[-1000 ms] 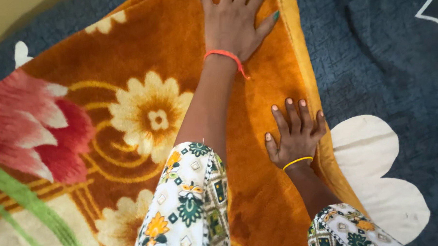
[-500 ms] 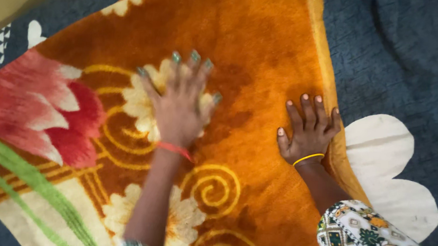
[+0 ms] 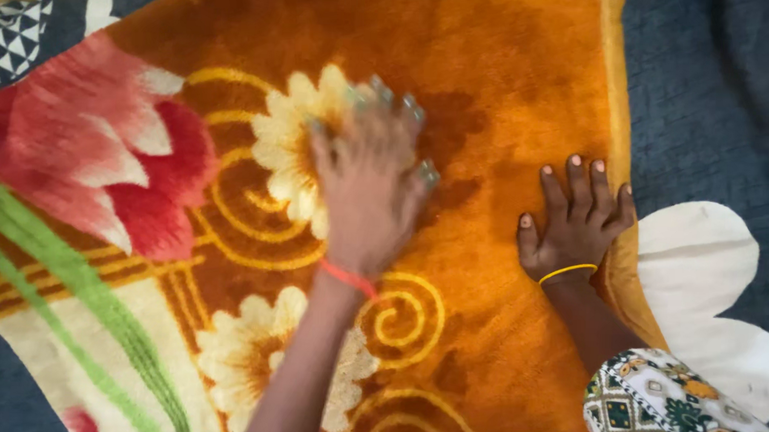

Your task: The person folds a yellow blanket on a bed by lifting it, spreading it flat, smoothing the surface with their hands, and then folding it into a rectangular shape.

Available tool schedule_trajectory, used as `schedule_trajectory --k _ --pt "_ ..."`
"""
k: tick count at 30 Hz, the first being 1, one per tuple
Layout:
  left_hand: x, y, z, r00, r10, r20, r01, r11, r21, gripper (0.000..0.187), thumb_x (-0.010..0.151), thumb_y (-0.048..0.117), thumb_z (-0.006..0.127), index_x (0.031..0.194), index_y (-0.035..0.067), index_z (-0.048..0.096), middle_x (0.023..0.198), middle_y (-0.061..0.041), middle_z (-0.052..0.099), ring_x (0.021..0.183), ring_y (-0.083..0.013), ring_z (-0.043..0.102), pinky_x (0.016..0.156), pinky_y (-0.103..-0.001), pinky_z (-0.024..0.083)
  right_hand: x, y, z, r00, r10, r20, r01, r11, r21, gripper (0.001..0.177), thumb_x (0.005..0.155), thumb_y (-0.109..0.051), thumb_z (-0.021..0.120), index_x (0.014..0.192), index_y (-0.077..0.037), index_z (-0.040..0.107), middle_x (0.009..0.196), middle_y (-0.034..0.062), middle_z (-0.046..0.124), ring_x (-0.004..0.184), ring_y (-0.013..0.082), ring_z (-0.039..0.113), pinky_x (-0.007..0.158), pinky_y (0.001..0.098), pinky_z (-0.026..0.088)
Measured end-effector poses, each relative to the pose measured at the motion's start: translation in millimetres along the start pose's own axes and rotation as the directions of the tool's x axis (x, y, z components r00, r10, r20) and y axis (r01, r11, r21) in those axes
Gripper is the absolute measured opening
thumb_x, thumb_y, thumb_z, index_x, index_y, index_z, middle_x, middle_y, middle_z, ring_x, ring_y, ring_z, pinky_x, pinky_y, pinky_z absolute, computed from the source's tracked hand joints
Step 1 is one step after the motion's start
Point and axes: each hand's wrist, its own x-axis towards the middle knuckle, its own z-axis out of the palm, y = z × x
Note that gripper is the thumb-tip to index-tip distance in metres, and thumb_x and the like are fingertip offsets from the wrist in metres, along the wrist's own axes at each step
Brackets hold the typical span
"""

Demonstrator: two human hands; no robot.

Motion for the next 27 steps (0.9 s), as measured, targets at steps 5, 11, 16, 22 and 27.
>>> schedule_trajectory --k 5,11,16,22,27 --pt "-47 -71 -4 0.963 0.188 0.192 -0.209 0.973 0.095 0.063 0.1 0.061 0.04 0.158 0.04 0.034 0.169 0.005 0.027 0.157 -0.0187 0.016 0.123 -0.065 -0.006 -2 -3 -2 1.0 -0.004 0.009 0.004 1.0 0.005 0.057 0.107 -0.045 0.044 0.151 -0.011 0.058 0.163 0.0155 0.044 0.155 0.039 0.032 0.122 0.0685 0.02" --pt "-2 -194 -88 0.995 -0.071 0.067 0.063 0.991 0.115 0.063 0.11 0.052 0.031 0.166 0.024 0.03 0.178 -0.005 0.015 0.165 -0.0288 0.005 0.127 -0.067 -0.006 -3 -6 -6 1.0 -0.012 0.028 0.012 1.0 0.005 0.057 0.109 -0.043 0.046 0.152 -0.008 0.058 0.165 0.0175 0.044 0.155 0.0408 0.031 0.123 0.0687 0.02" --pt "-23 -180 -88 0.976 -0.21 -0.056 0.215 0.97 0.112 0.066 0.117 0.052 0.035 0.173 0.019 0.026 0.179 -0.008 0.008 0.165 -0.0326 0.0 0.129 -0.065 -0.008 -4 -7 -5 1.0 -0.013 0.025 0.013 1.0 -0.001 0.057 0.109 -0.042 0.045 0.152 -0.008 0.058 0.165 0.0172 0.044 0.156 0.0405 0.031 0.123 0.0685 0.019" --pt "-191 -112 -35 0.984 -0.131 0.122 0.11 0.981 0.162 0.067 0.102 0.054 0.046 0.163 0.029 0.032 0.174 -0.002 0.012 0.161 -0.0266 0.005 0.125 -0.066 -0.006 -6 -9 -6 0.999 -0.012 0.046 0.012 1.0 0.006 0.057 0.111 -0.041 0.044 0.156 -0.007 0.054 0.167 0.0191 0.041 0.158 0.0418 0.029 0.124 0.0687 0.016" --pt "-259 -189 -34 0.923 -0.386 -0.008 0.381 0.909 0.17 0.071 0.098 0.046 0.053 0.163 0.021 0.042 0.177 -0.007 0.024 0.164 -0.0285 0.012 0.123 -0.074 -0.004 -14 -8 -5 0.995 -0.019 0.097 0.017 1.0 0.017 0.055 0.112 -0.035 0.042 0.157 -0.003 0.048 0.17 0.0217 0.037 0.161 0.0438 0.023 0.126 0.0689 0.01"
